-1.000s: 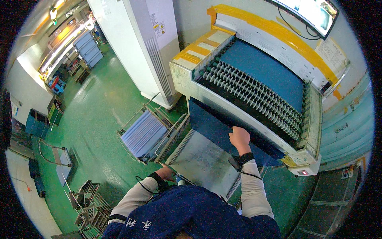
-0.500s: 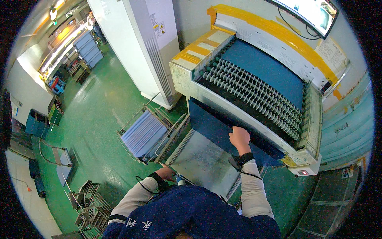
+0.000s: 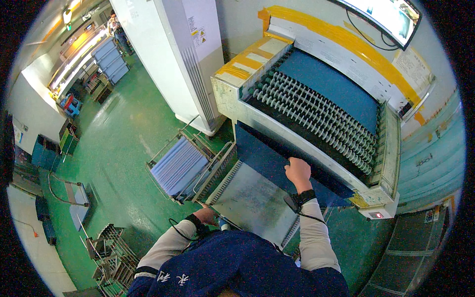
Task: Feeding large blue material sheets into a processing machine and then collecting them from the output to stack on a rack.
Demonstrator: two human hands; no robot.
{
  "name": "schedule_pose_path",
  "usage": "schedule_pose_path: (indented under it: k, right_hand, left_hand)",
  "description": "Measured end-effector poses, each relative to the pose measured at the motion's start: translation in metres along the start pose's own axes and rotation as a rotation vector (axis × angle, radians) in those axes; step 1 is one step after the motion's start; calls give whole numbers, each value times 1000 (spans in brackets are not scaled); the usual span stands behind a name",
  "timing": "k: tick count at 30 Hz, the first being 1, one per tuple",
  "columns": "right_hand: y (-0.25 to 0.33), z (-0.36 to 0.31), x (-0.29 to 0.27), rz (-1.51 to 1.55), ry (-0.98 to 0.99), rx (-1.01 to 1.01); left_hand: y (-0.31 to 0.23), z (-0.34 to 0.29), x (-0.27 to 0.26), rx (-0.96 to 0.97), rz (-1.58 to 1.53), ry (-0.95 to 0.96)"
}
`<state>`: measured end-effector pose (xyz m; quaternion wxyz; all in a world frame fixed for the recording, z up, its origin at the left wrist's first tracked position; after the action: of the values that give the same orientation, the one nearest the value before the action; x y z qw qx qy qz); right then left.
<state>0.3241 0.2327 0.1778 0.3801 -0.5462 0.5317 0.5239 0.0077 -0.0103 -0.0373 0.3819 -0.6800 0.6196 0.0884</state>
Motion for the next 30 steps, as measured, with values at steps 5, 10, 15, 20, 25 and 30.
schedule_pose_path:
  k: [5,10,15,20,25,30]
  right_hand:
    - [-5,1,5,5,-26,-6]
    - [-3,1,4,3,-32,-8]
    - [1,0,-1,-6,-13,-1]
    - [-2,0,-1,-5,-12,6]
    - [-1,1,1,-5,-25,-9]
    - [-4,2,2,-2,-22,-4]
  left_hand:
    - [-6,-2,-5,-16,-4,0]
    - [-4,-4,-5,-53,-80,28]
    - [1,2,1,-76,-41,47]
    - [-10,-3,-11,-109,-64,98]
    - [-7,-5,-8,-81,-45,91]
    - [-7,-8,-11,-38,-109,69]
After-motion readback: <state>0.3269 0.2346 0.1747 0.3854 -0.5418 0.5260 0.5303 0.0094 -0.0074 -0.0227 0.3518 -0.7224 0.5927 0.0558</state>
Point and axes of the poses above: each hand's wrist, its own z-axis towards the middle knuckle, its own x-axis out of the palm, y = z × x, the point moved 2 cm from there along z, towards the middle knuckle, and after that the axes turned 3 degrees about -z, right-handed, at the moved point
